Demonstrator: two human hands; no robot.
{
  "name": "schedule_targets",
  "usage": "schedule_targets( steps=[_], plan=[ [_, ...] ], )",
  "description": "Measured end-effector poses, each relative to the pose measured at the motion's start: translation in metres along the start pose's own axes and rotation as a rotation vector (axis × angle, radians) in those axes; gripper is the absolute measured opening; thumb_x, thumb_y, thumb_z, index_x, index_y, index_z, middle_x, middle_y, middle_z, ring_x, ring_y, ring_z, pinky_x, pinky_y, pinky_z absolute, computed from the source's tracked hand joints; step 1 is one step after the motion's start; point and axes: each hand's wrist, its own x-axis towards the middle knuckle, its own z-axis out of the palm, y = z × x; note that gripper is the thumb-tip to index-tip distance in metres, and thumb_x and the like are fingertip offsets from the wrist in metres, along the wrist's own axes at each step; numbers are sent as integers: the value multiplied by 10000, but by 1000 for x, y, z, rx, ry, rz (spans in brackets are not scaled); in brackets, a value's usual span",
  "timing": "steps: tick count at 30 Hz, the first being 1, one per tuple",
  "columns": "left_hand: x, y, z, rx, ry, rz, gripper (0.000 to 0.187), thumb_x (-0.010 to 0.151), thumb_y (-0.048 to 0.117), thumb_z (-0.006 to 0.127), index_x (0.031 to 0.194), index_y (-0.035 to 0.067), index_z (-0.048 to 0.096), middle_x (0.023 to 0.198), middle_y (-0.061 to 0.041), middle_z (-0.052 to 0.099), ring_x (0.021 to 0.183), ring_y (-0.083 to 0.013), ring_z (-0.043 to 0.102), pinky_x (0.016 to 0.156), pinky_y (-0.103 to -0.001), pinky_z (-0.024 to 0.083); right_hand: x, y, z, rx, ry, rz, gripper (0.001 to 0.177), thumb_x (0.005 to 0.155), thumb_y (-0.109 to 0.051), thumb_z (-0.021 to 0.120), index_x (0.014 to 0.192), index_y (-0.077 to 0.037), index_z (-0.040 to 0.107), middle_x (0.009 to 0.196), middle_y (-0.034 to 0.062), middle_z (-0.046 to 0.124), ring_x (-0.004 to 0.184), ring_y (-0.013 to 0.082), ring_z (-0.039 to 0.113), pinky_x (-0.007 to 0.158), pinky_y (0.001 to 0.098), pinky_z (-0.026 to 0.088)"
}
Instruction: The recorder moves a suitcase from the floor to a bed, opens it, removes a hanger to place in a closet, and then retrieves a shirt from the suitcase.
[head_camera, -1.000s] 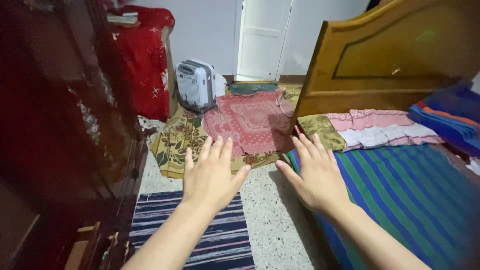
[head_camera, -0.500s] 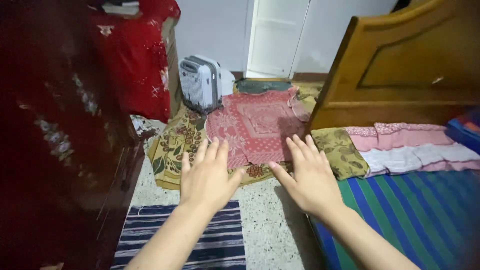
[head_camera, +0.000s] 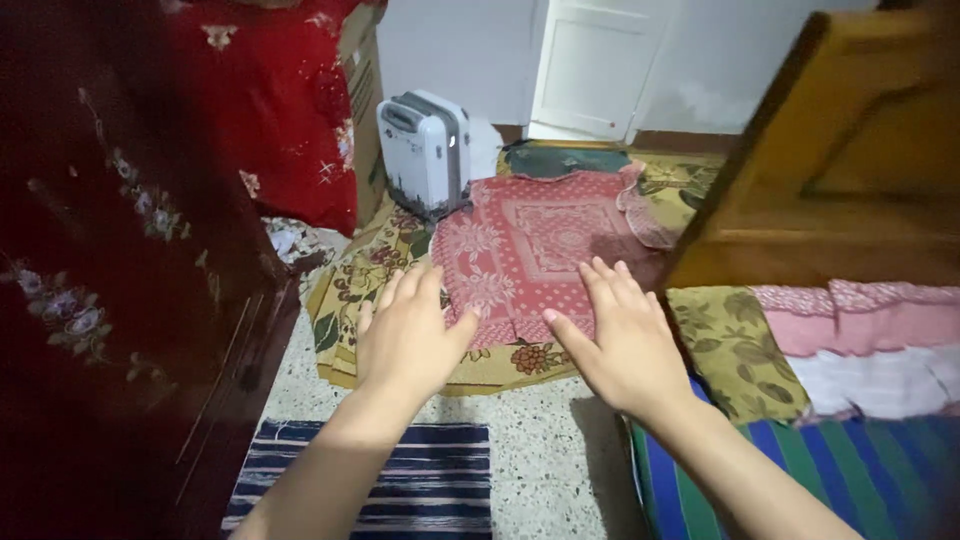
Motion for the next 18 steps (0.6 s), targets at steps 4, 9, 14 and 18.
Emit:
schedule_targets(
  steps=[4,9,14,18],
  plan=[
    [11,0,-6,-11,-32,-42,729,867,500,630,1474,141,448,1588,-65,381,1498,-264,286,1194,-582,182,24,12,13,3,-1,-27,791,927,-566,561,1500,-37,422,1594,175,388,1508,368,273,1170,557,236],
    [44,-10,6,-6,-29,-83,766,855,538,631,1478,137,436,1593,-89,371,1501,-280,282,1191,-584,190,57,14,23,30,3,-11,805,915,-572,566,1501,-39,422,1581,186,384,1506,360,267,1170,550,227],
    [92,-14,12,0,-51,-74,796,849,554,627,1499,150,408,1604,-75,349,1506,-268,266,1214,-562,151,88,20,31,32,29,29,786,912,-561,566,1486,-40,435,1583,179,388,1503,353,268,1177,537,222],
    [124,-8,8,35,-111,-89,829,877,560,589,1572,181,342,1626,-44,276,1516,-220,222,1227,-521,108,110,29,35,35,91,60,767,935,-556,559,1476,-24,448,1577,189,402,1518,353,273,1196,501,237]
  ],
)
